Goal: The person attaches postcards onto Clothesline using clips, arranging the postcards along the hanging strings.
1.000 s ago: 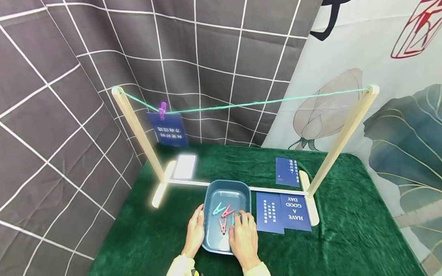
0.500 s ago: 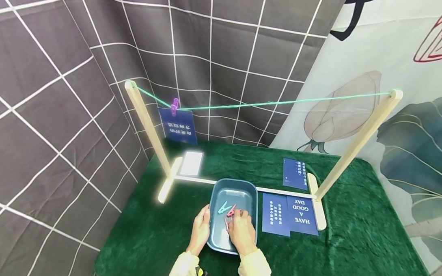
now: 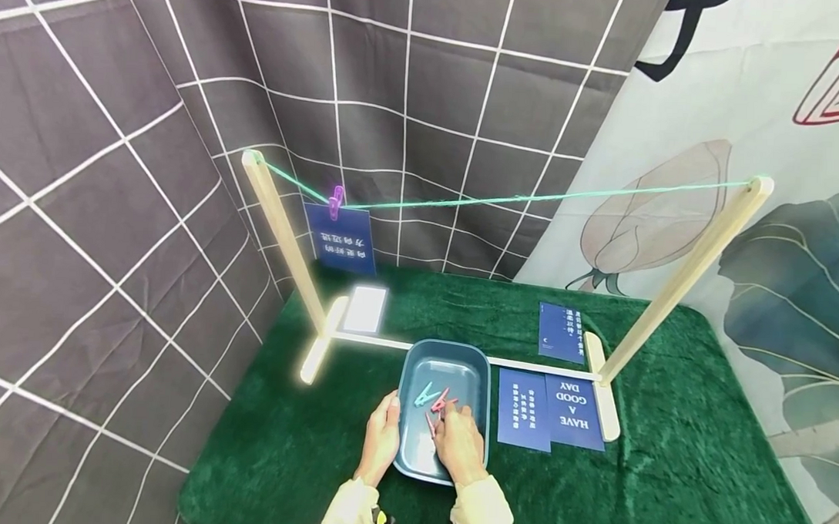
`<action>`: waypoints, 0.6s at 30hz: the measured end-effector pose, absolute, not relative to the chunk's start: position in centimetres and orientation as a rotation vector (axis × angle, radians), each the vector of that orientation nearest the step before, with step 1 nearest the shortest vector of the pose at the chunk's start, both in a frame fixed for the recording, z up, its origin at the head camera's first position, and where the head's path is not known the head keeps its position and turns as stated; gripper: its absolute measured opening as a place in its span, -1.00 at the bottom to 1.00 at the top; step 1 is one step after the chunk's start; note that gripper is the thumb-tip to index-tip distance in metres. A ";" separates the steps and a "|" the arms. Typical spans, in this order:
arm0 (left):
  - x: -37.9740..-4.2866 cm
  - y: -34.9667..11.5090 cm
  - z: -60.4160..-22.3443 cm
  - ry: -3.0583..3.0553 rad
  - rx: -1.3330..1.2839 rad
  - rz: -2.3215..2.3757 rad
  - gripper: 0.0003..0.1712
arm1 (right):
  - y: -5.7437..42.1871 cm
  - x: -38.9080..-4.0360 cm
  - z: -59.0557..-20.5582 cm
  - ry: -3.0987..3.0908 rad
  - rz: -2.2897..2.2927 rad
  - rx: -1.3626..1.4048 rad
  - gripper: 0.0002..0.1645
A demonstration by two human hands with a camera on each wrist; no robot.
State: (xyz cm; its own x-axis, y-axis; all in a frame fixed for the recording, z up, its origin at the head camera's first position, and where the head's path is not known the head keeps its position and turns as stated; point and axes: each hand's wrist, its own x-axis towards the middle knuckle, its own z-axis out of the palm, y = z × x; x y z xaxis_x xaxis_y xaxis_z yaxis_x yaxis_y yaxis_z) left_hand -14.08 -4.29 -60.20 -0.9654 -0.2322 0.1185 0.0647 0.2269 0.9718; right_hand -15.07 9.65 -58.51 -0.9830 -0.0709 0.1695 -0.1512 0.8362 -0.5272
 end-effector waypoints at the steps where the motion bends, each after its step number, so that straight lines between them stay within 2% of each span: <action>1: -14.0 -4.3 -60.2 -2.264 0.156 -1.805 -0.61 | 9.7 -15.1 -58.6 -2.893 0.869 0.153 -0.88; 9: -13.9 -4.3 -59.9 -2.334 0.146 -1.657 -0.60 | 9.8 -15.3 -58.8 -2.886 0.919 0.165 -0.82; 18: -13.9 -4.1 -59.9 -2.352 0.184 -1.691 -0.58 | 9.9 -15.3 -58.6 -2.922 0.907 0.167 -0.75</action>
